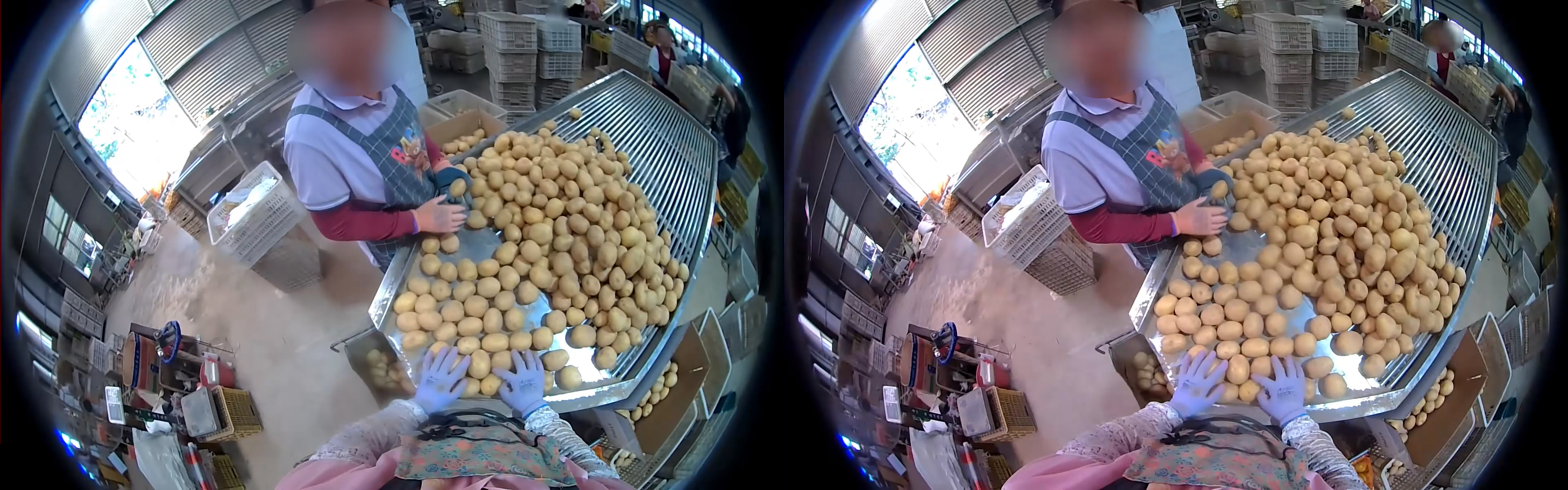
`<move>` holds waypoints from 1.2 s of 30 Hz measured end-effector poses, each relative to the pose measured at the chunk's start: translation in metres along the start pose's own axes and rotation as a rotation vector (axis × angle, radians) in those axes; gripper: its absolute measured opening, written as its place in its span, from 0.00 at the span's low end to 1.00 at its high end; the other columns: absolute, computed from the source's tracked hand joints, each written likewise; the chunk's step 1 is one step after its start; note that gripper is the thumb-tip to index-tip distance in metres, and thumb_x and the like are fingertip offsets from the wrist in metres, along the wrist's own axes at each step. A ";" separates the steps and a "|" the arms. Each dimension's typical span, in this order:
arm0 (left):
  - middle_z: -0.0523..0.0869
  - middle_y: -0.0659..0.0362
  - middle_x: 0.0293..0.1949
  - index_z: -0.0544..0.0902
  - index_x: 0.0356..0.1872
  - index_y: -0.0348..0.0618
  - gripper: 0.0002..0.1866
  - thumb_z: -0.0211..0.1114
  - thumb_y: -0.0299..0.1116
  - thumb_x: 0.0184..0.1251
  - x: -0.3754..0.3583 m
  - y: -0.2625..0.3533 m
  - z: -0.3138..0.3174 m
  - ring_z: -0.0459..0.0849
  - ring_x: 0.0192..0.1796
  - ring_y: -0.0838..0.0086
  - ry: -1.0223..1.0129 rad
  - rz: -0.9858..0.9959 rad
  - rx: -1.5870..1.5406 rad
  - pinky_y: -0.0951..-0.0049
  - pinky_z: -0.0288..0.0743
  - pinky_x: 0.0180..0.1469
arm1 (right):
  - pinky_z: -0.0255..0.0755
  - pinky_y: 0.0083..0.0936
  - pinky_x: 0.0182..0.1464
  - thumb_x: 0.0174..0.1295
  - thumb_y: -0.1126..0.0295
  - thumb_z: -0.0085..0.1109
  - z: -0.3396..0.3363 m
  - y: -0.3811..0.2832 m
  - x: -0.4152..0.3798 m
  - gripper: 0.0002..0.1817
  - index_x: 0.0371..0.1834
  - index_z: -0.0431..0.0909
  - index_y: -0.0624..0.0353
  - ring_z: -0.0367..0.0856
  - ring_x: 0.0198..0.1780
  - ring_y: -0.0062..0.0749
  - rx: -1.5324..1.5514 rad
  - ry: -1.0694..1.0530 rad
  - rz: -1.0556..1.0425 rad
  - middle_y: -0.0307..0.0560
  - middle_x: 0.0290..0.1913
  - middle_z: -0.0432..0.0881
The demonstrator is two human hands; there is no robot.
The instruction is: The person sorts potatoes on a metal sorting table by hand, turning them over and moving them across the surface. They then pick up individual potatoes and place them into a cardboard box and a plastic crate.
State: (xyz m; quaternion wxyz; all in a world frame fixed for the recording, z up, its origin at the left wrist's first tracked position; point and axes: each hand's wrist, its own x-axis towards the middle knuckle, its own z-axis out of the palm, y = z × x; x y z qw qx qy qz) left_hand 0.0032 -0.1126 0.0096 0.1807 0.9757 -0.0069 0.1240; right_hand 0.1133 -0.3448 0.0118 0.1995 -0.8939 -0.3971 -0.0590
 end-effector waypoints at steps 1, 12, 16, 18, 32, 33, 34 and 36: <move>0.70 0.47 0.73 0.72 0.74 0.56 0.31 0.59 0.49 0.71 -0.001 0.000 0.001 0.64 0.76 0.49 -0.002 -0.002 -0.006 0.38 0.46 0.77 | 0.61 0.62 0.71 0.49 0.60 0.62 0.001 0.000 -0.001 0.20 0.47 0.89 0.29 0.67 0.70 0.65 -0.001 -0.001 0.003 0.55 0.67 0.76; 0.71 0.47 0.70 0.74 0.72 0.55 0.31 0.63 0.47 0.68 0.000 0.001 0.002 0.67 0.73 0.46 0.016 0.018 0.006 0.37 0.52 0.74 | 0.59 0.62 0.72 0.51 0.58 0.64 0.001 0.002 0.000 0.17 0.46 0.89 0.33 0.68 0.68 0.65 0.004 0.004 -0.021 0.57 0.65 0.76; 0.68 0.44 0.73 0.72 0.74 0.54 0.30 0.58 0.49 0.72 -0.002 -0.001 0.004 0.62 0.76 0.45 -0.036 0.004 -0.027 0.36 0.45 0.77 | 0.58 0.62 0.72 0.53 0.51 0.66 0.008 0.006 -0.005 0.20 0.51 0.87 0.33 0.67 0.69 0.65 0.011 0.006 -0.031 0.56 0.66 0.75; 0.70 0.44 0.71 0.73 0.73 0.53 0.33 0.64 0.48 0.68 0.000 0.001 0.006 0.67 0.72 0.44 0.005 0.012 0.056 0.37 0.51 0.75 | 0.57 0.61 0.72 0.51 0.43 0.69 -0.005 -0.008 0.002 0.29 0.59 0.83 0.31 0.69 0.67 0.62 0.062 0.023 -0.013 0.53 0.67 0.74; 0.70 0.49 0.71 0.67 0.75 0.45 0.40 0.62 0.56 0.67 0.067 0.032 0.027 0.66 0.71 0.42 -0.088 0.095 0.065 0.38 0.52 0.75 | 0.50 0.62 0.76 0.47 0.34 0.67 -0.020 0.096 0.065 0.43 0.69 0.75 0.33 0.63 0.74 0.58 -0.002 -0.096 0.011 0.47 0.72 0.71; 0.71 0.49 0.71 0.68 0.75 0.48 0.39 0.62 0.56 0.67 0.058 0.029 0.021 0.66 0.71 0.42 -0.102 0.132 0.074 0.38 0.52 0.74 | 0.50 0.62 0.76 0.47 0.34 0.67 -0.028 0.111 0.067 0.43 0.69 0.75 0.33 0.63 0.74 0.58 -0.003 -0.100 0.015 0.47 0.72 0.71; 0.71 0.49 0.71 0.68 0.75 0.50 0.38 0.62 0.56 0.68 0.047 0.024 0.016 0.66 0.71 0.41 -0.115 0.165 0.082 0.37 0.52 0.74 | 0.50 0.62 0.76 0.48 0.35 0.67 -0.036 0.124 0.066 0.42 0.70 0.75 0.33 0.62 0.75 0.60 -0.188 -0.017 -0.010 0.50 0.72 0.69; 0.72 0.49 0.70 0.71 0.73 0.56 0.35 0.64 0.54 0.66 0.017 0.002 0.007 0.68 0.69 0.40 -0.124 0.166 0.106 0.36 0.56 0.72 | 0.49 0.61 0.76 0.49 0.36 0.67 -0.042 0.141 0.071 0.42 0.70 0.75 0.33 0.61 0.75 0.61 -0.361 0.053 -0.033 0.52 0.73 0.68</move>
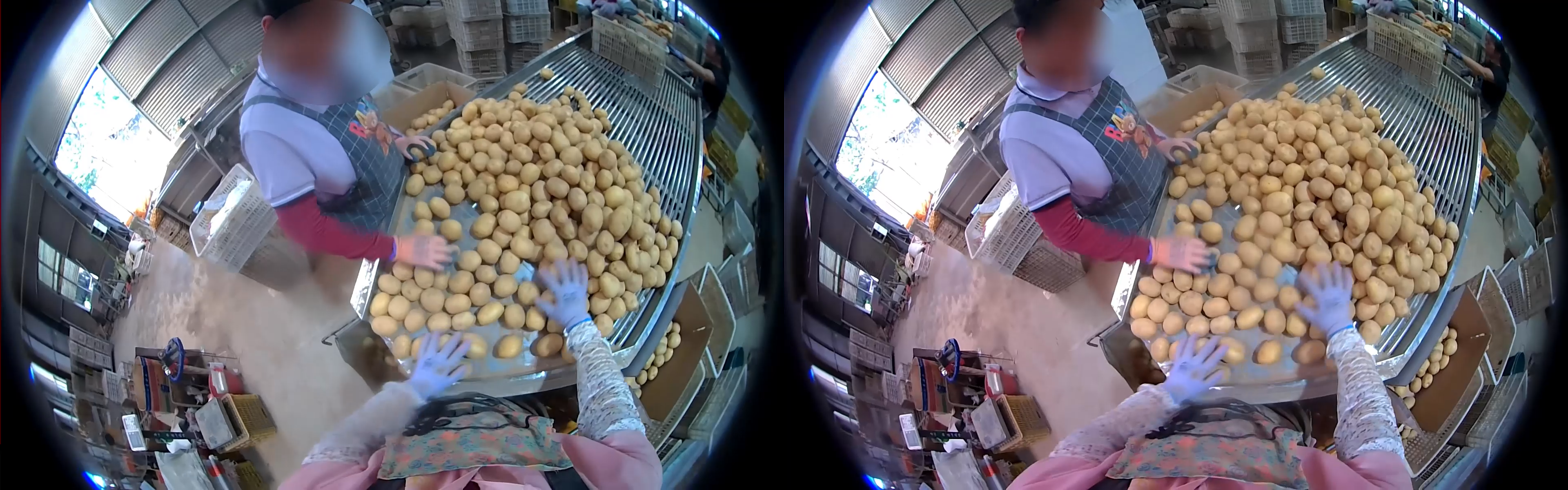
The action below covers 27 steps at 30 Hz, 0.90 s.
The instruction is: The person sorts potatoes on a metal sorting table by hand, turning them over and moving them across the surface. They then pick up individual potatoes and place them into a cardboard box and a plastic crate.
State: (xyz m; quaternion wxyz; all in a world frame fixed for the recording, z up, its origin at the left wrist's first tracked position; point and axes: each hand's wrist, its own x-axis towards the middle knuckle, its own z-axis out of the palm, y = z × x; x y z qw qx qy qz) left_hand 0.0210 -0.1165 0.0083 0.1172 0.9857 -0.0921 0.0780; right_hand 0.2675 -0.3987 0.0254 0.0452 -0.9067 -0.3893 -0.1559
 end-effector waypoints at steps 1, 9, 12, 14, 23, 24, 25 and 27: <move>0.73 0.48 0.69 0.72 0.72 0.54 0.35 0.64 0.54 0.66 -0.017 -0.012 -0.005 0.68 0.68 0.41 0.008 -0.010 0.019 0.36 0.57 0.72 | 0.49 0.60 0.76 0.49 0.37 0.67 0.005 0.006 0.004 0.41 0.70 0.75 0.33 0.59 0.75 0.63 0.045 0.031 0.162 0.56 0.75 0.66; 0.69 0.41 0.71 0.68 0.75 0.45 0.40 0.65 0.54 0.66 -0.004 -0.050 -0.020 0.64 0.72 0.38 0.048 -0.271 0.088 0.38 0.54 0.73 | 0.56 0.58 0.73 0.54 0.47 0.65 0.017 -0.074 0.000 0.31 0.64 0.80 0.36 0.61 0.73 0.66 0.303 -0.055 0.439 0.64 0.80 0.55; 0.66 0.41 0.74 0.66 0.76 0.47 0.40 0.63 0.55 0.67 0.037 -0.008 0.018 0.59 0.75 0.34 -0.013 -0.277 0.132 0.37 0.51 0.75 | 0.55 0.59 0.72 0.57 0.44 0.64 0.000 -0.070 -0.027 0.30 0.65 0.80 0.37 0.63 0.72 0.64 0.479 -0.121 0.340 0.62 0.78 0.59; 0.63 0.42 0.76 0.64 0.77 0.48 0.40 0.62 0.57 0.68 0.058 0.017 0.012 0.56 0.77 0.31 -0.080 -0.194 0.049 0.36 0.50 0.76 | 0.54 0.60 0.73 0.60 0.41 0.62 -0.016 -0.063 -0.040 0.32 0.67 0.79 0.36 0.64 0.72 0.64 0.328 -0.153 0.227 0.62 0.76 0.63; 0.75 0.57 0.71 0.81 0.65 0.56 0.26 0.64 0.48 0.67 -0.011 -0.020 -0.023 0.68 0.72 0.43 -0.124 0.157 -0.063 0.38 0.57 0.72 | 0.54 0.65 0.73 0.56 0.42 0.63 -0.035 -0.106 -0.064 0.31 0.64 0.80 0.36 0.61 0.74 0.68 0.365 -0.224 0.024 0.50 0.73 0.69; 0.75 0.57 0.71 0.81 0.65 0.56 0.26 0.64 0.48 0.67 -0.005 -0.020 -0.024 0.68 0.72 0.43 -0.125 0.159 -0.067 0.38 0.57 0.72 | 0.54 0.65 0.73 0.56 0.42 0.63 -0.029 -0.120 -0.061 0.31 0.64 0.80 0.36 0.61 0.74 0.68 0.363 -0.228 0.027 0.50 0.73 0.69; 0.75 0.54 0.70 0.81 0.65 0.55 0.26 0.63 0.48 0.67 0.003 -0.022 -0.025 0.68 0.71 0.43 -0.090 0.106 -0.079 0.39 0.57 0.72 | 0.55 0.64 0.73 0.56 0.41 0.63 -0.018 -0.138 -0.061 0.31 0.63 0.80 0.34 0.62 0.73 0.65 0.368 -0.200 -0.012 0.48 0.72 0.70; 0.75 0.45 0.68 0.77 0.69 0.52 0.29 0.63 0.46 0.67 0.033 -0.028 -0.031 0.69 0.69 0.41 -0.003 0.048 -0.080 0.41 0.56 0.72 | 0.56 0.62 0.73 0.55 0.40 0.62 -0.011 -0.164 -0.046 0.30 0.63 0.80 0.32 0.64 0.73 0.63 0.370 -0.163 -0.045 0.47 0.71 0.71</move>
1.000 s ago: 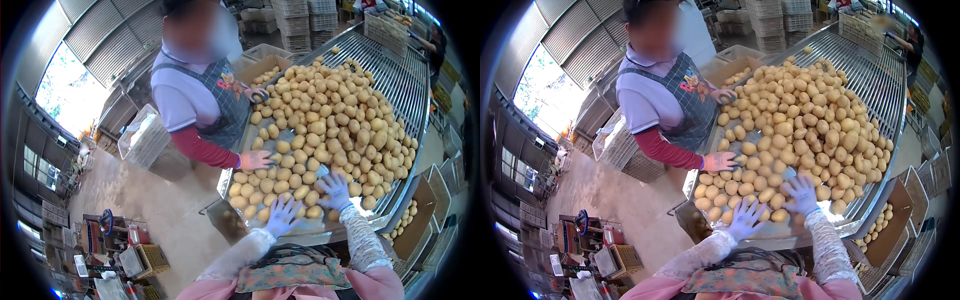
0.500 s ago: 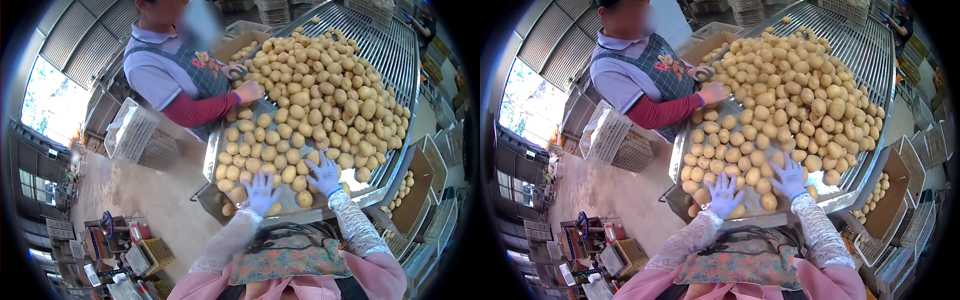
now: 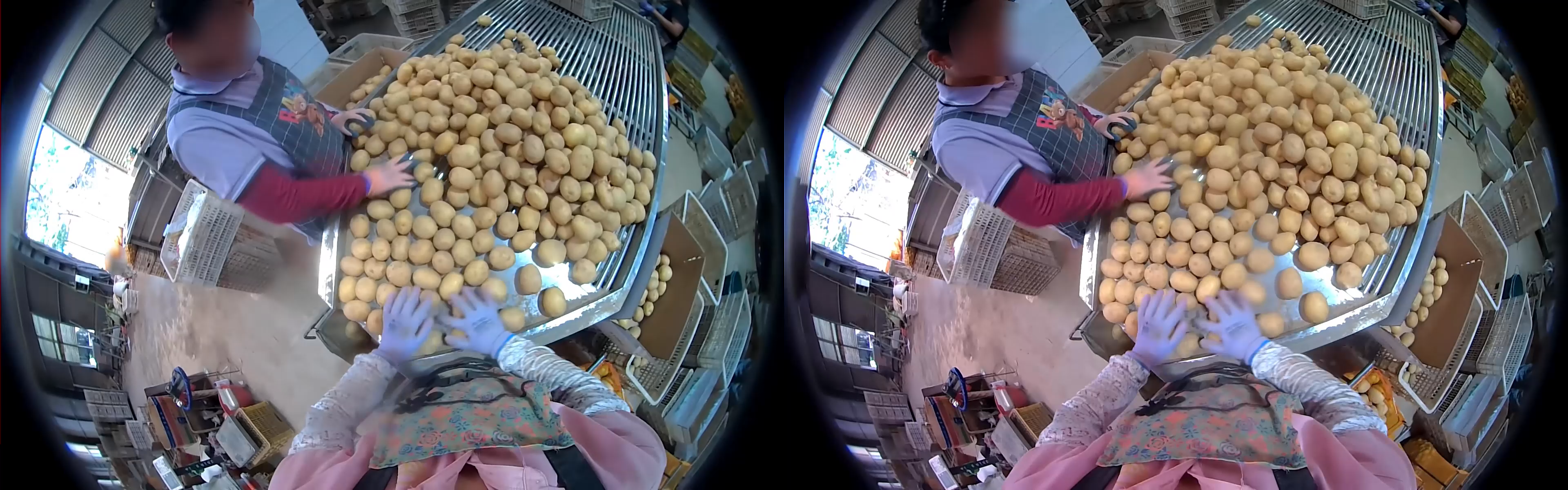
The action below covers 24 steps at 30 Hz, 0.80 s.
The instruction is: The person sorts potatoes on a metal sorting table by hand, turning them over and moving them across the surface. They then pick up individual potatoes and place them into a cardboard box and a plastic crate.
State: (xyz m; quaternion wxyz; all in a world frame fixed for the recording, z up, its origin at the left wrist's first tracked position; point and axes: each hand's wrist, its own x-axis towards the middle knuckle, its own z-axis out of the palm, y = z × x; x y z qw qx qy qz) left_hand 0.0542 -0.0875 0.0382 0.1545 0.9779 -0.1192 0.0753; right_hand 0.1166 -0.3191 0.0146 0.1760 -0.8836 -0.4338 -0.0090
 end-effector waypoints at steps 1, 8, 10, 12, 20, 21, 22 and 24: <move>0.75 0.45 0.68 0.77 0.69 0.52 0.29 0.63 0.46 0.67 0.017 -0.002 0.002 0.69 0.69 0.41 -0.002 0.005 -0.001 0.41 0.56 0.72 | 0.55 0.61 0.73 0.56 0.40 0.62 0.002 -0.010 0.008 0.29 0.61 0.81 0.32 0.63 0.73 0.61 0.020 -0.046 -0.089 0.45 0.71 0.71; 0.66 0.40 0.74 0.68 0.75 0.45 0.36 0.60 0.51 0.71 0.019 0.041 0.063 0.61 0.75 0.34 -0.027 -0.255 0.104 0.36 0.52 0.75 | 0.55 0.58 0.75 0.59 0.44 0.61 -0.002 0.024 -0.006 0.21 0.55 0.84 0.31 0.57 0.77 0.61 0.180 -0.136 -0.344 0.39 0.66 0.76; 0.67 0.41 0.74 0.70 0.74 0.46 0.34 0.59 0.50 0.72 0.000 0.047 0.053 0.60 0.75 0.33 -0.041 -0.194 0.017 0.36 0.50 0.76 | 0.65 0.52 0.68 0.60 0.49 0.62 -0.014 0.034 -0.016 0.17 0.50 0.85 0.37 0.69 0.70 0.55 0.243 -0.003 -0.390 0.34 0.54 0.84; 0.67 0.42 0.74 0.73 0.72 0.46 0.31 0.59 0.49 0.73 -0.023 0.039 0.057 0.59 0.75 0.32 -0.087 -0.053 0.034 0.36 0.48 0.76 | 0.69 0.49 0.62 0.61 0.53 0.62 -0.019 0.050 -0.015 0.15 0.48 0.85 0.39 0.74 0.64 0.52 0.325 -0.070 -0.300 0.36 0.52 0.84; 0.67 0.46 0.75 0.73 0.71 0.43 0.33 0.60 0.52 0.72 -0.012 0.040 0.049 0.58 0.77 0.35 -0.078 -0.135 0.012 0.38 0.46 0.77 | 0.75 0.42 0.47 0.58 0.65 0.64 -0.024 0.040 0.061 0.18 0.53 0.83 0.43 0.83 0.47 0.41 -0.194 -0.141 0.279 0.46 0.45 0.84; 0.67 0.46 0.75 0.73 0.72 0.43 0.33 0.59 0.53 0.72 -0.011 0.039 0.051 0.58 0.77 0.36 -0.068 -0.149 0.023 0.38 0.46 0.77 | 0.75 0.42 0.47 0.58 0.65 0.64 -0.019 0.040 0.070 0.18 0.53 0.83 0.43 0.83 0.47 0.41 -0.192 -0.134 0.277 0.46 0.45 0.84; 0.67 0.46 0.75 0.73 0.72 0.43 0.33 0.59 0.53 0.72 -0.010 0.038 0.054 0.58 0.77 0.36 -0.064 -0.145 0.030 0.38 0.46 0.77 | 0.75 0.41 0.47 0.57 0.64 0.65 -0.017 0.040 0.079 0.20 0.54 0.83 0.43 0.83 0.48 0.41 -0.202 -0.292 0.281 0.46 0.45 0.84; 0.66 0.46 0.76 0.72 0.72 0.44 0.34 0.60 0.53 0.72 -0.015 0.034 0.059 0.59 0.77 0.38 -0.092 -0.131 0.067 0.36 0.46 0.77 | 0.76 0.41 0.52 0.58 0.52 0.67 -0.022 0.053 0.089 0.28 0.63 0.78 0.40 0.82 0.54 0.44 -0.136 -0.545 0.245 0.50 0.49 0.82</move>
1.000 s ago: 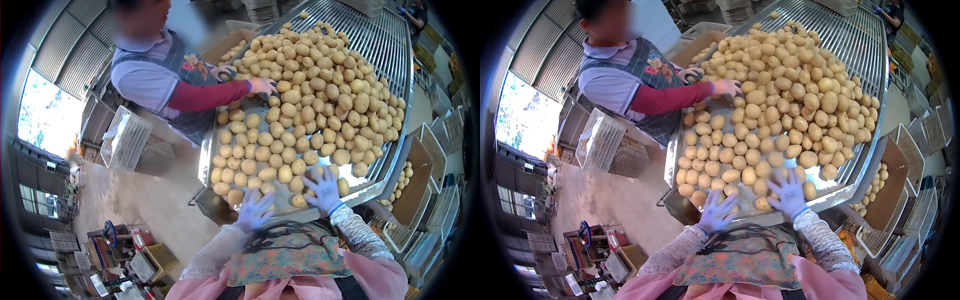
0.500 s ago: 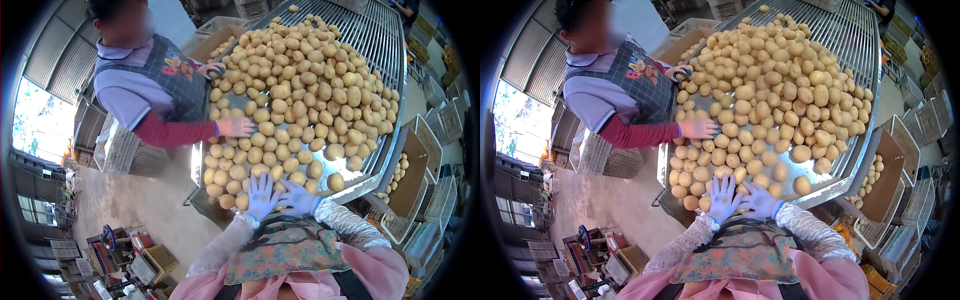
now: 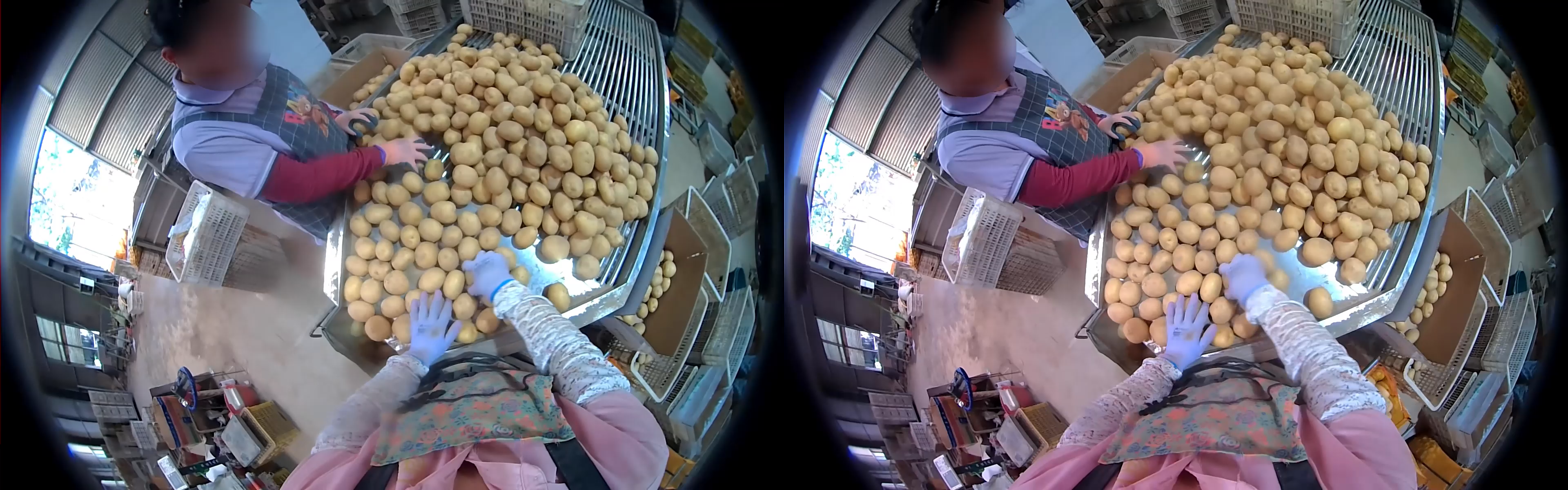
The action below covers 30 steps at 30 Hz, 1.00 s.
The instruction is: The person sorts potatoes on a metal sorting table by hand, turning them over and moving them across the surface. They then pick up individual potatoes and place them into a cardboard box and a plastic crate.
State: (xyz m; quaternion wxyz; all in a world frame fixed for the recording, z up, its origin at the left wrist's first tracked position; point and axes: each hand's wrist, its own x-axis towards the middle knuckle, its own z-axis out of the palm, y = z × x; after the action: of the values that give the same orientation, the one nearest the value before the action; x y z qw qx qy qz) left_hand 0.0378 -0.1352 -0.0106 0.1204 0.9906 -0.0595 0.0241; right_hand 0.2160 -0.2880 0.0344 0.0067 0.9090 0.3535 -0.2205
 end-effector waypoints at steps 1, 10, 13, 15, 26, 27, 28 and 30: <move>0.66 0.46 0.76 0.72 0.72 0.44 0.34 0.60 0.53 0.72 -0.002 -0.002 -0.003 0.59 0.77 0.38 0.002 0.001 0.006 0.36 0.46 0.77 | 0.76 0.41 0.52 0.58 0.52 0.67 -0.003 0.005 -0.011 0.28 0.63 0.78 0.40 0.82 0.54 0.44 0.002 0.006 -0.002 0.50 0.49 0.82; 0.62 0.40 0.77 0.65 0.77 0.44 0.41 0.60 0.57 0.69 -0.003 -0.087 -0.025 0.57 0.78 0.36 0.080 -0.354 0.117 0.35 0.43 0.77 | 0.76 0.23 0.53 0.61 0.72 0.69 0.067 0.147 -0.292 0.26 0.63 0.73 0.61 0.79 0.48 0.24 1.530 -0.213 0.176 0.39 0.49 0.80; 0.62 0.38 0.76 0.67 0.76 0.43 0.40 0.59 0.58 0.69 0.032 -0.042 -0.023 0.57 0.77 0.33 0.097 -0.448 0.209 0.34 0.44 0.76 | 0.76 0.35 0.61 0.52 0.53 0.75 0.114 0.155 -0.360 0.37 0.63 0.78 0.61 0.83 0.58 0.46 0.407 -0.443 0.349 0.51 0.59 0.84; 0.63 0.36 0.75 0.68 0.74 0.36 0.41 0.57 0.59 0.70 0.047 -0.026 -0.016 0.58 0.76 0.33 0.215 -0.285 0.176 0.33 0.45 0.77 | 0.76 0.36 0.63 0.57 0.57 0.71 0.101 0.146 -0.339 0.31 0.62 0.79 0.62 0.83 0.60 0.49 0.609 -0.192 0.401 0.55 0.59 0.84; 0.70 0.48 0.72 0.71 0.72 0.41 0.38 0.64 0.53 0.65 -0.049 -0.044 -0.048 0.65 0.74 0.44 -0.037 0.123 0.104 0.39 0.54 0.73 | 0.60 0.60 0.69 0.55 0.50 0.66 0.045 0.016 -0.126 0.32 0.66 0.77 0.40 0.65 0.71 0.60 0.177 0.614 -0.024 0.54 0.69 0.71; 0.71 0.48 0.72 0.71 0.73 0.44 0.38 0.64 0.54 0.65 -0.052 -0.046 -0.051 0.65 0.74 0.45 -0.035 0.016 0.109 0.39 0.53 0.74 | 0.60 0.60 0.70 0.55 0.47 0.65 0.052 0.004 -0.115 0.35 0.68 0.75 0.38 0.64 0.72 0.61 0.122 0.571 -0.037 0.54 0.72 0.68; 0.70 0.48 0.72 0.70 0.73 0.43 0.39 0.64 0.55 0.66 -0.051 -0.049 -0.042 0.64 0.74 0.43 0.041 -0.055 0.140 0.37 0.53 0.73 | 0.59 0.60 0.70 0.55 0.44 0.65 0.056 -0.005 -0.103 0.37 0.71 0.73 0.37 0.63 0.72 0.61 0.066 0.528 -0.047 0.54 0.75 0.65; 0.70 0.47 0.72 0.70 0.73 0.42 0.38 0.63 0.54 0.67 -0.038 -0.043 -0.028 0.63 0.74 0.42 0.104 -0.125 0.155 0.37 0.52 0.74 | 0.59 0.59 0.70 0.55 0.43 0.66 0.058 -0.015 -0.082 0.38 0.71 0.73 0.37 0.63 0.72 0.62 0.088 0.519 -0.119 0.54 0.75 0.64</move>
State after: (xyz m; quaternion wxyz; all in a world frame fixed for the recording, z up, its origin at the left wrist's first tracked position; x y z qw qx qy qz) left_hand 0.0042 -0.0826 0.0038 0.0475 0.9962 0.0109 0.0726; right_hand 0.1296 -0.3389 0.0175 -0.1368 0.9122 0.3862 0.0048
